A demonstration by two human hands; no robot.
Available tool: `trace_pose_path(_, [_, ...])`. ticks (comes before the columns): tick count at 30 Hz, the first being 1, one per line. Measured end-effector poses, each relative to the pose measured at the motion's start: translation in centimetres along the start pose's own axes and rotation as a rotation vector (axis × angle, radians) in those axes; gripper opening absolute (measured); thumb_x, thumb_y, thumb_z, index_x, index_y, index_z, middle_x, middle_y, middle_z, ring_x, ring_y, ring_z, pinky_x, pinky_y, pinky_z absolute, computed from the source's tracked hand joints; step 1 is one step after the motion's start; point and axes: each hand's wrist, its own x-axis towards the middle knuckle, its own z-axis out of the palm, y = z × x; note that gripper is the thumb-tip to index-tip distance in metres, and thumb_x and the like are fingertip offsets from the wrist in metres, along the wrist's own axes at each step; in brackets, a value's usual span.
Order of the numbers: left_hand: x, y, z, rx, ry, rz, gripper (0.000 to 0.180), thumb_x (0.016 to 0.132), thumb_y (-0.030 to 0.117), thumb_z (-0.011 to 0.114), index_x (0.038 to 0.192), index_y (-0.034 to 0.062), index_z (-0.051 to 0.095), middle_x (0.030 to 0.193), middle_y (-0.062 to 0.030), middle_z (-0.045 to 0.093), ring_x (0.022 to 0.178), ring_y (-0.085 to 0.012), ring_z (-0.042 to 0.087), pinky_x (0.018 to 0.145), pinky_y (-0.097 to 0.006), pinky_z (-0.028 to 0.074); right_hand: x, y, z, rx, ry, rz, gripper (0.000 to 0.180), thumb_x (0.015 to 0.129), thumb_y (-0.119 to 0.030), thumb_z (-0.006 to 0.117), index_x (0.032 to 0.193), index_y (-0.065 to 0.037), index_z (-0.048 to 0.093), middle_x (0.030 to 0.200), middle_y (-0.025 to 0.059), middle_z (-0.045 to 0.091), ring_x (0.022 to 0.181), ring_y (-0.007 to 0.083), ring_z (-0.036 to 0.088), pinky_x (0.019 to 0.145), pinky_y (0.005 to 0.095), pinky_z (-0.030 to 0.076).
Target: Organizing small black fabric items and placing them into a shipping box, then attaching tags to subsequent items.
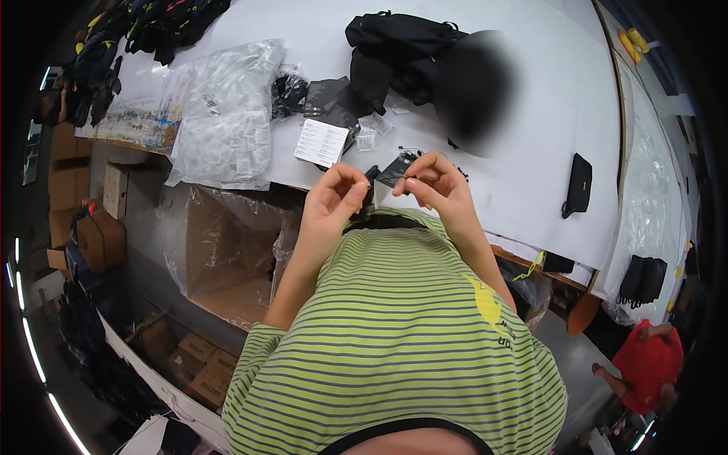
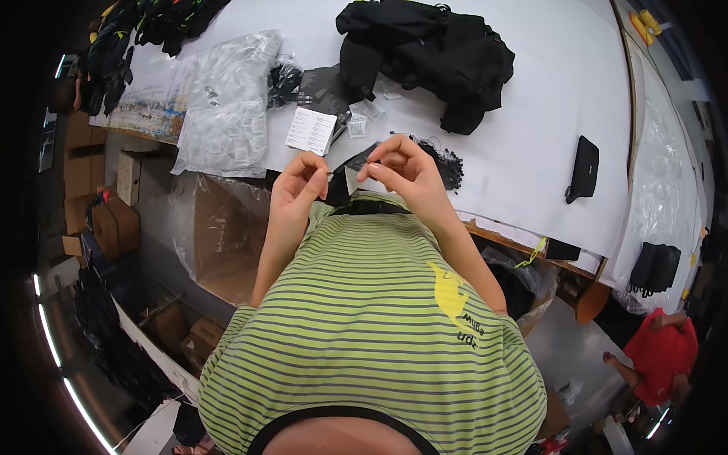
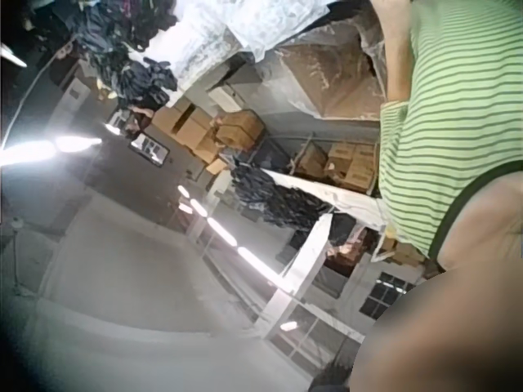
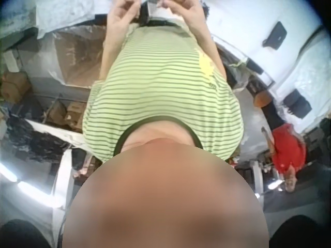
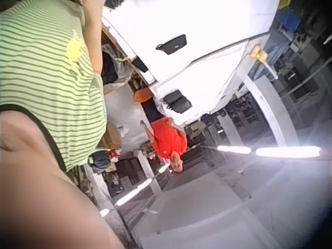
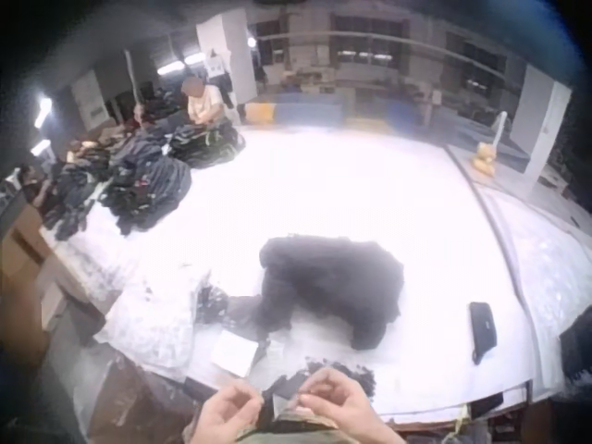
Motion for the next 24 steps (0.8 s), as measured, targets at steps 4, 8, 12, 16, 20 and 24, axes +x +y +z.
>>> trace_pose_path(4, [0.3,0.1,1.0,0.050,-0.043,0.009,0.009,0.089,0.008,0.058,0.092,0.0002,0.055,0.083,0.0015,0.048,0.073,-0.0039,0.046,0.065,-0.018,0.036,-0.6,-0.6,0.4,0.113,0.048,0.030,0.011,0.086,-0.009,0.060,0.086,-0.004,0.051,0.083,0.0103,0.067,0.063,0.0092,0.056,0.056,0.0193,0.042])
trace_pose_path(8, [0.6,-0.3,2.0,0.148,-0.010,0.132,0.009,0.086,0.006,0.061,0.090,-0.0016,0.058,0.086,-0.0015,0.050,0.075,-0.0059,0.051,0.066,-0.019,0.040,-0.9,-0.2,0.9,0.136,0.104,0.054,0.012,0.086,-0.013,0.062,0.084,-0.004,0.054,0.078,0.0078,0.067,0.057,0.0059,0.051,0.052,0.0169,0.038])
trace_pose_path(12, [0.9,-0.4,2.9,0.222,0.020,0.238,0.008,0.084,0.003,0.062,0.089,-0.0027,0.059,0.088,-0.0039,0.052,0.076,-0.0078,0.054,0.067,-0.019,0.042,-1.1,0.3,0.9,0.136,0.135,0.063,0.014,0.085,-0.016,0.064,0.081,-0.004,0.058,0.075,0.0053,0.066,0.056,0.0039,0.048,0.051,0.0165,0.036])
trace_pose_path(16, [0.9,-0.6,2.9,0.238,0.036,0.252,0.008,0.083,0.002,0.063,0.089,-0.0031,0.059,0.088,-0.0039,0.052,0.075,-0.0075,0.054,0.065,-0.018,0.042,-1.1,0.2,1.1,0.193,0.181,0.113,0.016,0.085,-0.018,0.065,0.080,-0.004,0.060,0.073,0.0036,0.065,0.055,0.0030,0.046,0.050,0.0170,0.035])
trace_pose_path(20, [0.9,-0.4,3.1,0.253,0.087,0.264,0.008,0.083,0.002,0.063,0.088,-0.0029,0.059,0.087,-0.0034,0.053,0.073,-0.0070,0.054,0.063,-0.018,0.041,-0.9,0.0,1.3,0.161,0.185,0.120,0.016,0.084,-0.019,0.066,0.080,-0.004,0.061,0.073,0.0032,0.065,0.055,0.0025,0.045,0.051,0.0169,0.035])
trace_pose_path(24, [0.9,-0.6,3.0,0.258,0.098,0.244,0.007,0.084,0.003,0.063,0.088,-0.0018,0.060,0.086,-0.0024,0.053,0.072,-0.0065,0.053,0.062,-0.018,0.041,-0.9,0.1,1.5,0.126,0.206,0.086,0.015,0.084,-0.018,0.067,0.081,-0.003,0.062,0.073,0.0033,0.065,0.056,0.0023,0.045,0.052,0.0166,0.035])
